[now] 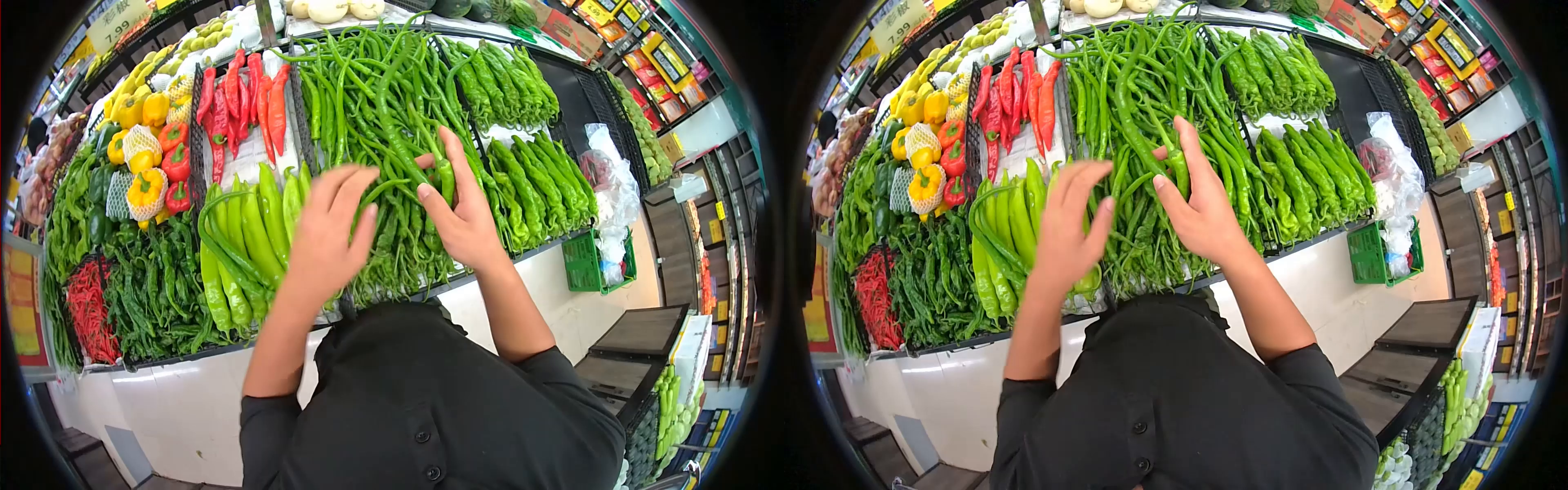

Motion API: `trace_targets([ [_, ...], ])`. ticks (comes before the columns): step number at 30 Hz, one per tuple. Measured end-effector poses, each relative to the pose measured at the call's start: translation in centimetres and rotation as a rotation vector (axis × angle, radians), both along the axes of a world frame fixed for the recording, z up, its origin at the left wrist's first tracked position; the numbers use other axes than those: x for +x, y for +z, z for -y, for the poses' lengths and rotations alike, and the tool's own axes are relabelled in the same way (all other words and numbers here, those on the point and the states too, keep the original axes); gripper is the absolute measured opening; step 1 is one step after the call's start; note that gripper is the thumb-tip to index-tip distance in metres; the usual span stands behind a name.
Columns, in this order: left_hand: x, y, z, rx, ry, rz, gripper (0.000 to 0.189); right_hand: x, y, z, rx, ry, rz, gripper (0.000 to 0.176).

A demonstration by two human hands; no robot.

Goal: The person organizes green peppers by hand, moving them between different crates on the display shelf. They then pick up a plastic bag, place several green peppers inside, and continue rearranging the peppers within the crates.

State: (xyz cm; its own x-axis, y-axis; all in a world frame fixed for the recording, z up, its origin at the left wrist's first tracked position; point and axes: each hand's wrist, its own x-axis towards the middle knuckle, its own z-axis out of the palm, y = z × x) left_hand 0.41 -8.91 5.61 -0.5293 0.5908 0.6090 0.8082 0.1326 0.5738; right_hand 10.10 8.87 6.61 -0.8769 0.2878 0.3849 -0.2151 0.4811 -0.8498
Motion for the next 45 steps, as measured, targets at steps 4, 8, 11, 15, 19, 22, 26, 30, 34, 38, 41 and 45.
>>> trace_targets([
  [4, -0.7, 3.5, 0.1, -0.166, 0.056, -0.541, 0.036, 0.4, 1.7, 0.8, 0.070, 0.142, 0.051, 0.068],
  [8, -1.7, 2.5, -0.3, -0.180, 0.062, -0.631, 0.023, 0.4, 2.4, 1.8, -0.113, 0.192, 0.056, 0.064],
  [11, -2.3, 2.0, 0.8, -0.222, 0.060, -0.583, 0.020, 0.2, 1.4, 0.4, -0.623, 0.161, 0.090, 0.057],
  [15, -3.3, 1.7, 3.1, -0.277, 0.095, -0.350, 0.023, 0.6, 1.2, -0.9, -0.758, 0.075, -0.126, 0.055],
  [19, -3.8, 0.4, 4.7, -0.186, 0.296, -0.095, 0.016, 1.2, 3.3, -1.0, -0.817, 0.016, -0.411, 0.049],
  [22, -3.1, 0.6, 4.9, -0.012, 0.161, 0.450, 0.018, 1.2, 4.4, -0.7, -0.681, 0.010, -0.547, 0.045],
  [26, -0.4, 1.1, 2.9, -0.050, -0.026, 0.558, 0.021, 0.0, 3.7, 1.4, -0.595, 0.062, -0.355, 0.045],
  [30, 2.5, 1.5, 0.4, -0.033, -0.096, 0.432, 0.022, -0.2, 2.7, 4.8, -0.560, 0.155, -0.207, 0.037],
  [34, 3.9, 0.8, -0.3, 0.030, -0.157, 0.544, 0.033, 0.0, 1.8, 6.0, -0.564, 0.143, -0.154, 0.036],
  [38, 3.6, 0.1, 0.5, 0.010, -0.174, 0.464, 0.047, -0.4, 0.7, 6.0, -0.367, 0.173, -0.178, 0.039],
  [41, 2.4, 0.3, 1.6, -0.002, -0.217, 0.289, 0.058, -0.9, 1.2, 6.5, -0.259, 0.211, -0.231, 0.049],
  [45, 0.6, 1.1, 3.1, -0.034, -0.272, 0.292, 0.058, -2.3, 1.7, 7.3, -0.149, 0.347, -0.332, 0.058],
])
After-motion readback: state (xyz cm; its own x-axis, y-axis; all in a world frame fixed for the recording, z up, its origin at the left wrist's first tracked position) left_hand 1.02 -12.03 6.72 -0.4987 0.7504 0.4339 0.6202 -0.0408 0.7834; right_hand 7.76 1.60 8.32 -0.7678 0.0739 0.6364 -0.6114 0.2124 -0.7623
